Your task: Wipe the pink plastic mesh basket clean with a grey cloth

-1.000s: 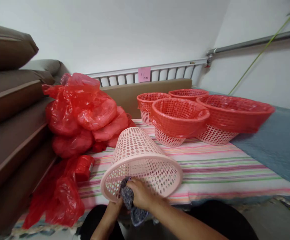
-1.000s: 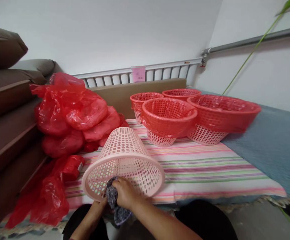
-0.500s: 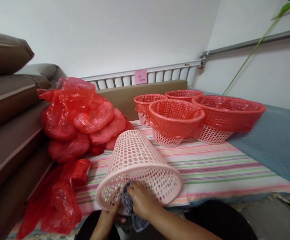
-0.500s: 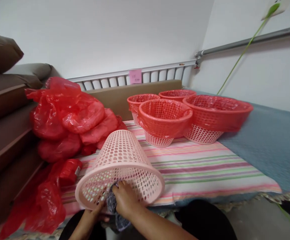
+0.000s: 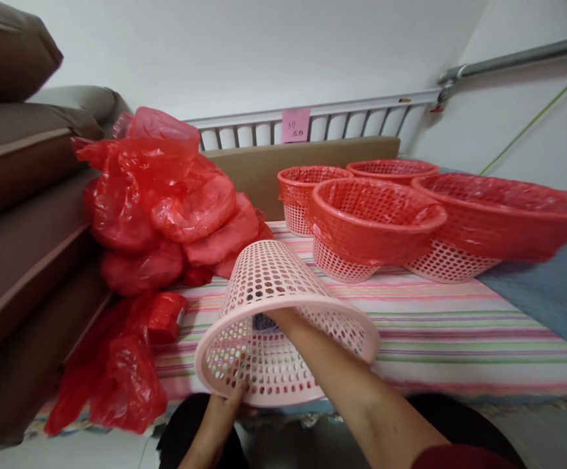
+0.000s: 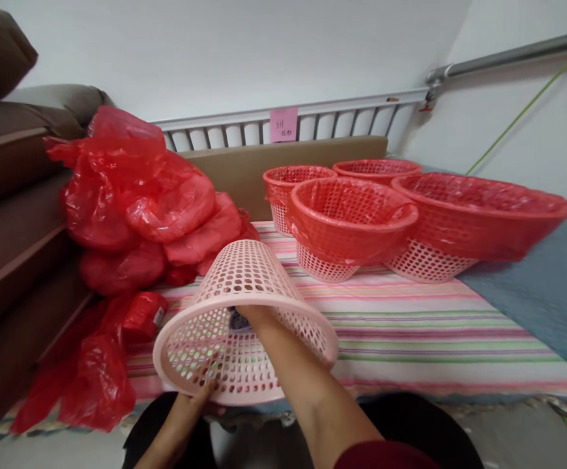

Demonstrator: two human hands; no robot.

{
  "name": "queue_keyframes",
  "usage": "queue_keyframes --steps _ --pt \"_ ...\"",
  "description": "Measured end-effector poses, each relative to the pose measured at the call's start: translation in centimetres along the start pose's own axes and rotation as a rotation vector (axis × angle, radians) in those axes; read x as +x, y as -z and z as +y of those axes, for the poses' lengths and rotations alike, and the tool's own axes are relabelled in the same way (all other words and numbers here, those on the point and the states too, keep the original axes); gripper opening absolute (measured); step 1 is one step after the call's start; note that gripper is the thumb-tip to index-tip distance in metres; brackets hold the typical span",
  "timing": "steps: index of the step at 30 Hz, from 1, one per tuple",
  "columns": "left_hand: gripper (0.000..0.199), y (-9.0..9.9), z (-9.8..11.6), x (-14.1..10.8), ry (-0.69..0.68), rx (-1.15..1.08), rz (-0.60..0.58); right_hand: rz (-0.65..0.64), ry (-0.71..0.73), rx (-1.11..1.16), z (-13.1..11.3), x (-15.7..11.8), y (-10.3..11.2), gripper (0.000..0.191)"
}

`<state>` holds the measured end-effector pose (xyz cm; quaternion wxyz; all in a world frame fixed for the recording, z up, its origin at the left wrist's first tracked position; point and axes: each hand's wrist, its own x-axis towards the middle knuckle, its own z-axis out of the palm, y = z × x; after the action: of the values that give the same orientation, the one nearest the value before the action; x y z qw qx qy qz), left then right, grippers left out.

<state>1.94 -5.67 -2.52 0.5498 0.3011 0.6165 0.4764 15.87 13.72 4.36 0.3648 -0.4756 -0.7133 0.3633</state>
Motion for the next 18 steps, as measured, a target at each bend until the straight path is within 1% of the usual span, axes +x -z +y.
queue_keyframes --steps 2,4,5,7,8,10,11,13,16,18 --pt "0.1 0.1 -0.1 0.1 0.002 -0.018 -0.001 -0.021 -0.002 -0.154 -0.3 -2.3 -0.6 0.044" --pt "0.1 0.2 -0.2 0.4 0.007 -0.018 0.0 -0.128 0.0 -0.352 -0.3 -6.1 -1.2 0.047" --pt "0.098 0.3 -0.2 0.5 -0.004 -0.018 0.002 -0.189 0.032 -0.416 -0.3 -8.4 -1.4 0.044" --pt "0.093 0.4 -0.2 1.0 -0.065 -0.029 0.007 -0.227 0.073 -0.483 -0.3 -12.9 -1.7 0.041" --pt "0.088 0.3 -0.2 1.2 -0.1 -0.042 0.006 -0.264 0.069 -0.492 -0.4 -14.9 -1.7 0.038" --pt "0.083 0.2 0.0 1.5 -0.148 -0.08 -0.004 -0.329 0.067 -0.443 -0.8 -17.7 -1.2 0.033" --pt "0.082 0.0 0.2 1.6 -0.149 -0.092 -0.009 -0.343 0.067 -0.397 -1.1 -18.4 -0.9 0.032" --pt "0.084 -0.4 0.5 1.5 -0.096 -0.106 -0.02 -0.298 0.067 -0.316 -1.8 -18.5 -0.2 0.032" --pt "0.09 -0.8 0.7 1.1 0.038 -0.094 -0.052 -0.139 0.034 -0.337 -2.4 -16.4 0.2 0.042" --pt "0.093 -0.9 0.6 1.0 0.079 -0.075 -0.06 -0.086 0.008 -0.415 -2.2 -14.5 -0.4 0.048"
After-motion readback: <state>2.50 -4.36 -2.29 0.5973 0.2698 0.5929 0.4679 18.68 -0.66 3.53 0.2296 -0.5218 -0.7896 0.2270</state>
